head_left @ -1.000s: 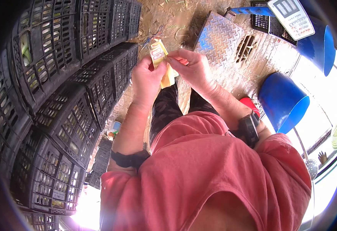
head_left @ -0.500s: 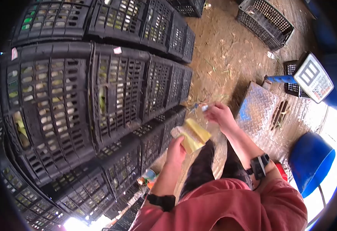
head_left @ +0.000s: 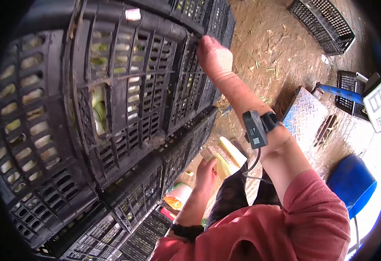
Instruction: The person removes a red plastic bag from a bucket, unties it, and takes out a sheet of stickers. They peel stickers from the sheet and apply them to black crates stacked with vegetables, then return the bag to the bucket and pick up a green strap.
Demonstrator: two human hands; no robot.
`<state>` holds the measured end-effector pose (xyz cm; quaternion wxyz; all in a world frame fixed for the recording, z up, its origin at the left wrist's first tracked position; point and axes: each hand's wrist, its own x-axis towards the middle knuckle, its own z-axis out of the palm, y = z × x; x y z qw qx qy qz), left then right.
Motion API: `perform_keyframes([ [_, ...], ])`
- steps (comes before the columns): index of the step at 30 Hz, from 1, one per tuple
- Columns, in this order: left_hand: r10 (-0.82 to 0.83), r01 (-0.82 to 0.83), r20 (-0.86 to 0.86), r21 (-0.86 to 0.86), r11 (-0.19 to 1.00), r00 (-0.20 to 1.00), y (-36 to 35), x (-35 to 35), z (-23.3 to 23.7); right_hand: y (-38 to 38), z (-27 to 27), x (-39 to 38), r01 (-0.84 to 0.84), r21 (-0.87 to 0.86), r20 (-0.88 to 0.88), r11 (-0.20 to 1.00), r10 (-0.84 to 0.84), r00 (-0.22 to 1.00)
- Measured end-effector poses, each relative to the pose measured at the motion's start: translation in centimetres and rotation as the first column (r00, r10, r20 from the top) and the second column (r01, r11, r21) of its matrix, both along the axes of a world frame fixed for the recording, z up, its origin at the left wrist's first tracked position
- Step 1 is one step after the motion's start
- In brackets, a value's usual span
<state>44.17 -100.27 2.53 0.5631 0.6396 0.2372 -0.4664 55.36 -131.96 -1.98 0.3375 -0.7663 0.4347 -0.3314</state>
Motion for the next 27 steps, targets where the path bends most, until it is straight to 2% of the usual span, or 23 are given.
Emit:
perform_keyframes([
  [2, -0.021, 0.020, 0.016, 0.018, 1.000, 1.000, 0.6, 0.2, -0.6, 0.5, 0.2, -0.3, -0.022, -0.093, -0.040, 0.995, 0.019, 0.999],
  [4, -0.030, 0.027, 0.056, 0.055, 0.998, 0.998, -0.4, 0.3, -0.1, 1.3, 0.9, -1.0, -0.084, -0.082, -0.122, 0.993, 0.074, 0.990],
  [5, -0.023, 0.022, 0.058, 0.015, 1.000, 0.998, -1.2, 0.6, 0.1, 1.6, 0.4, -1.3, -0.091, -0.132, -0.094, 0.987, 0.079, 0.992],
  [6, -0.015, 0.016, 0.057, -0.014, 1.000, 0.998, -1.7, 0.6, 0.6, 1.9, 1.4, -2.7, -0.212, -0.023, -0.084, 0.977, 0.210, 0.974],
  [8, 0.019, -0.016, 0.028, -0.092, 0.996, 0.999, -3.4, 1.0, 1.6, 3.4, 3.7, -5.7, -0.194, -0.049, 0.178, 0.980, 0.199, 0.964],
  [9, 0.030, -0.026, 0.022, -0.162, 0.986, 0.999, -4.1, 1.2, 1.6, 4.2, 2.8, -7.2, -0.198, -0.043, 0.160, 0.979, 0.202, 0.966],
  [10, 0.037, -0.033, 0.015, -0.226, 0.974, 0.999, -4.4, 1.2, 1.9, 5.5, 1.1, -9.5, -0.296, 0.185, 0.155, 0.937, 0.269, 0.951],
  [11, 0.010, 0.003, 0.052, -0.242, 0.970, 0.999, -4.8, 0.9, 2.1, 6.6, -0.2, -11.8, -0.369, 0.400, 0.168, 0.839, 0.328, 0.929],
  [13, -0.068, 0.083, 0.076, -0.225, 0.971, 0.995, -5.6, 0.3, 2.4, 8.3, -0.2, -16.4, -0.466, 0.702, 0.355, 0.538, 0.302, 0.884],
  [14, -0.131, 0.146, 0.086, -0.202, 0.968, 0.988, -5.9, 0.1, 2.4, 9.2, 0.2, -18.4, -0.455, 0.708, 0.344, 0.540, 0.299, 0.890],
  [16, -0.179, 0.192, 0.083, -0.202, 0.960, 0.980, -6.4, -0.9, 2.5, 10.6, 1.1, -21.6, -0.429, 0.869, 0.375, 0.248, 0.239, 0.896],
  [17, -0.222, 0.237, 0.093, -0.200, 0.951, 0.971, -6.7, -1.4, 2.5, 11.3, 1.2, -22.7, -0.421, 0.872, 0.369, 0.249, 0.230, 0.901],
  [19, -0.234, 0.245, 0.071, -0.231, 0.942, 0.970, -7.4, -2.4, 2.6, 11.9, 1.4, -24.4, -0.444, 0.893, 0.444, 0.077, 0.010, 0.896],
  [20, -0.239, 0.245, 0.057, -0.264, 0.933, 0.969, -7.8, -2.9, 2.6, 11.9, 1.5, -25.0, -0.439, 0.895, 0.441, 0.081, 0.003, 0.898],
  [22, -0.245, 0.255, 0.068, -0.262, 0.931, 0.967, -9.0, -4.0, 3.0, 11.8, 2.1, -25.8, -0.375, 0.900, 0.377, 0.223, 0.032, 0.926],
  [24, -0.250, 0.263, 0.081, -0.256, 0.930, 0.965, -9.5, -4.8, 2.9, 11.7, 2.0, -26.7, -0.357, 0.905, 0.366, 0.229, 0.006, 0.931],
  [26, -0.241, 0.253, 0.077, -0.229, 0.940, 0.967, -9.7, -5.3, 2.6, 11.4, 2.3, -27.5, -0.299, 0.896, 0.318, 0.329, -0.005, 0.948],
  [27, -0.226, 0.232, 0.052, -0.214, 0.949, 0.973, -10.3, -5.7, 2.9, 11.4, 2.6, -27.8, -0.214, 0.827, 0.206, 0.520, 0.073, 0.976],
])
